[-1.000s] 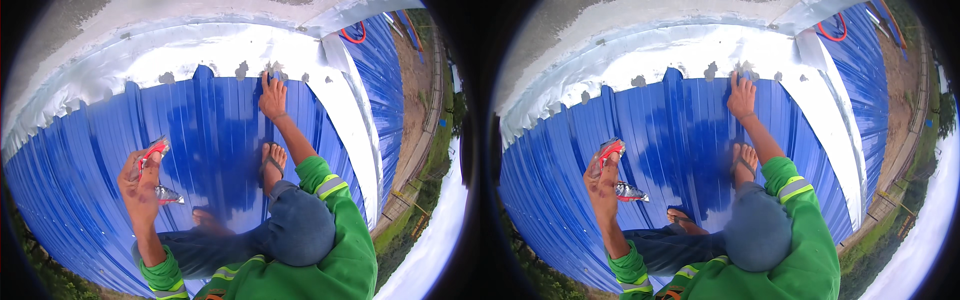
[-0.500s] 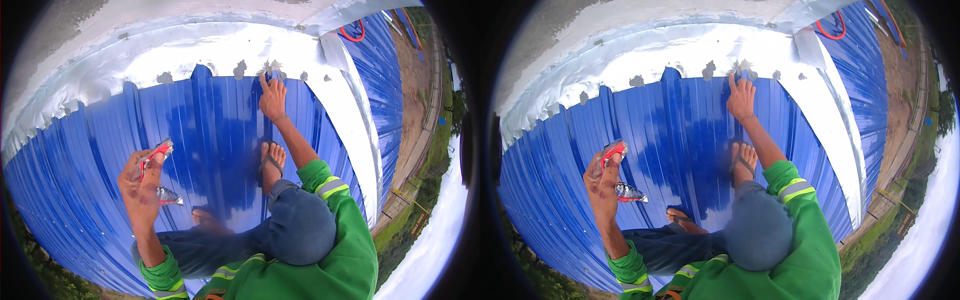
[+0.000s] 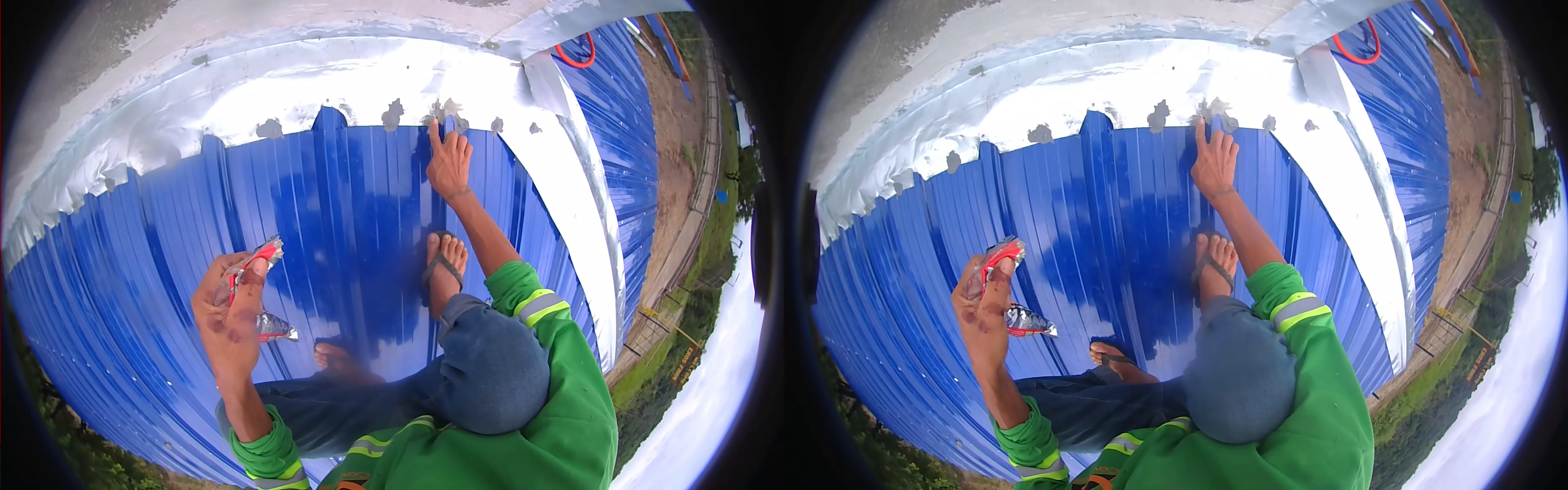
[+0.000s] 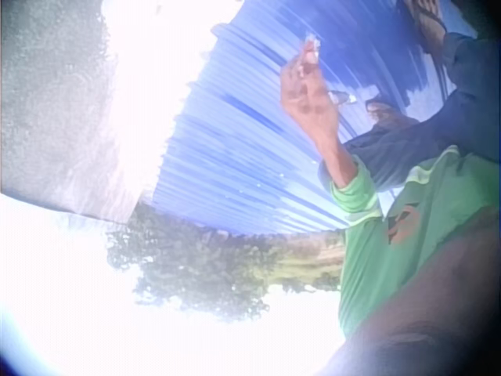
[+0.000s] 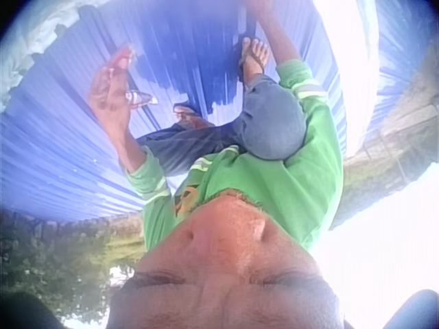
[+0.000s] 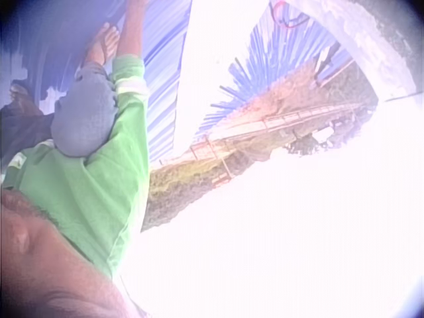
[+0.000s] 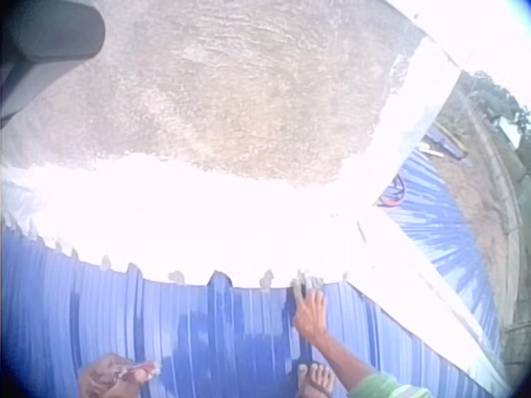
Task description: The person applies sealant from a packet onto the joints of a blue corrugated metal roof and smooths it along the seams by hand.
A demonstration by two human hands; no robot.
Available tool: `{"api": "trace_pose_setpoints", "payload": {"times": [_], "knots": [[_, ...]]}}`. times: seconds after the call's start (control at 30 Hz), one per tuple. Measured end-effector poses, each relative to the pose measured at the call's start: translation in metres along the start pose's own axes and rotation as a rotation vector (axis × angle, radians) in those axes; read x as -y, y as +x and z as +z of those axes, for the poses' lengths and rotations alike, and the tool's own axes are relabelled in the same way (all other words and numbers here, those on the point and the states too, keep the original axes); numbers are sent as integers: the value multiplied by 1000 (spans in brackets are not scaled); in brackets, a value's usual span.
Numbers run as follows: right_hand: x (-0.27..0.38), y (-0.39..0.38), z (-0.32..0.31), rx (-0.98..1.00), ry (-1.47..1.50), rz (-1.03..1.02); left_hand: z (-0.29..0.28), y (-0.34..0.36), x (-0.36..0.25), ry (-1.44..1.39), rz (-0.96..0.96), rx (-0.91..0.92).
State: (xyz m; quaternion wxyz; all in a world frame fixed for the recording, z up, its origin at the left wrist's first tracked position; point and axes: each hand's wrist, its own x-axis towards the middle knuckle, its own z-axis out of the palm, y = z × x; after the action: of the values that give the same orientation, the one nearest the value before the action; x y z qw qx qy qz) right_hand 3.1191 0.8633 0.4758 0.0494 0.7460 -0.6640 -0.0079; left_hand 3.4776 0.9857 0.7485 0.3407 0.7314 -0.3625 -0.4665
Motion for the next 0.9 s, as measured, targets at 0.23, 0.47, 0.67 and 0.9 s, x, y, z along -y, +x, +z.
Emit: {"api": "trace_pose_setpoints", "payload": {"times": [0.23,0.47,0.67,0.9], "knots": [[1,3,3,14,8,9,2,0,-1,-27,-8,41],[11,6,1,12,41,67,-1,-1,2,11,1,37],[25,10,6,1,10,6,-1,0,1,7,12,52],[18,5,-4,71,83,63,1,1,0,15,-9,36]]}}
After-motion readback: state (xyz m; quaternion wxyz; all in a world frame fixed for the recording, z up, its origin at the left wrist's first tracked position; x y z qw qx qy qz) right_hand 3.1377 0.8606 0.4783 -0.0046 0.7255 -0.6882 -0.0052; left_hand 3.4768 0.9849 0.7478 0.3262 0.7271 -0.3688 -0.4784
